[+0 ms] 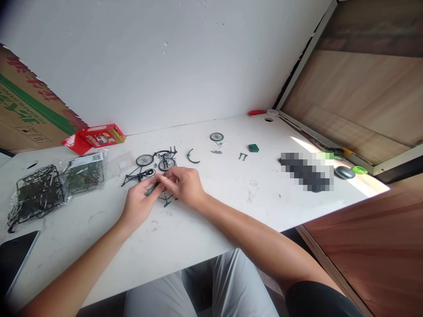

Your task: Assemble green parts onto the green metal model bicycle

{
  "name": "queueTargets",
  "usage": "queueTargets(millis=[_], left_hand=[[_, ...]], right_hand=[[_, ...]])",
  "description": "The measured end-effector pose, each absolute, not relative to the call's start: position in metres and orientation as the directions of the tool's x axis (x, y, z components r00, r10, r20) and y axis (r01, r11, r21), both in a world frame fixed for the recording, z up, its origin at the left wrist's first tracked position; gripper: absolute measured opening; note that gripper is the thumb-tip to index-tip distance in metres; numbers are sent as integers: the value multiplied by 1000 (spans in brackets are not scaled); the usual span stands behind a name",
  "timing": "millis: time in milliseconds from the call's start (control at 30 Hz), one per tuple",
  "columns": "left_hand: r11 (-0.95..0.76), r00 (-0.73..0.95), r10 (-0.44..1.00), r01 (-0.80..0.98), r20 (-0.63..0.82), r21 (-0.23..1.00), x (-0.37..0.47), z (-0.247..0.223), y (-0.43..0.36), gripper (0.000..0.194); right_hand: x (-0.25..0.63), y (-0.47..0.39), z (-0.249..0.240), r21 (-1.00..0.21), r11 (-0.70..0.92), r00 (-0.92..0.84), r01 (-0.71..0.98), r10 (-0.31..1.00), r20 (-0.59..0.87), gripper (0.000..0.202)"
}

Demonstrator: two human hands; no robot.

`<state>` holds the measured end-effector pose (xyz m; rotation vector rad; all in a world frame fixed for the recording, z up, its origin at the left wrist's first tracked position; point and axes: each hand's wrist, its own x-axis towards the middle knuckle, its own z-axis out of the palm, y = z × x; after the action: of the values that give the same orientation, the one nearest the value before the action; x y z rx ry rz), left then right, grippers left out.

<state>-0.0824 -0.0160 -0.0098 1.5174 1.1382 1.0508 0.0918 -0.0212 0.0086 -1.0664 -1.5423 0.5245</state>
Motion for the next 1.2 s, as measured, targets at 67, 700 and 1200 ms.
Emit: queueTargets(millis=[67, 700, 1200], left_hand=[[-131, 200, 975, 172, 96, 976, -82, -10, -16, 48], [-128, 95, 989, 178, 112, 976, -75, -13, -23, 43], [-147, 77, 987, 124, 138, 981, -76, -15, -19, 38]], right_hand=[[91, -22, 9, -804, 483, 49, 346, 847, 530, 58], [86, -24, 4, -825, 419, 91, 381, 870, 484, 49], [88, -21, 3, -869, 384, 29, 311, 910, 413, 37]])
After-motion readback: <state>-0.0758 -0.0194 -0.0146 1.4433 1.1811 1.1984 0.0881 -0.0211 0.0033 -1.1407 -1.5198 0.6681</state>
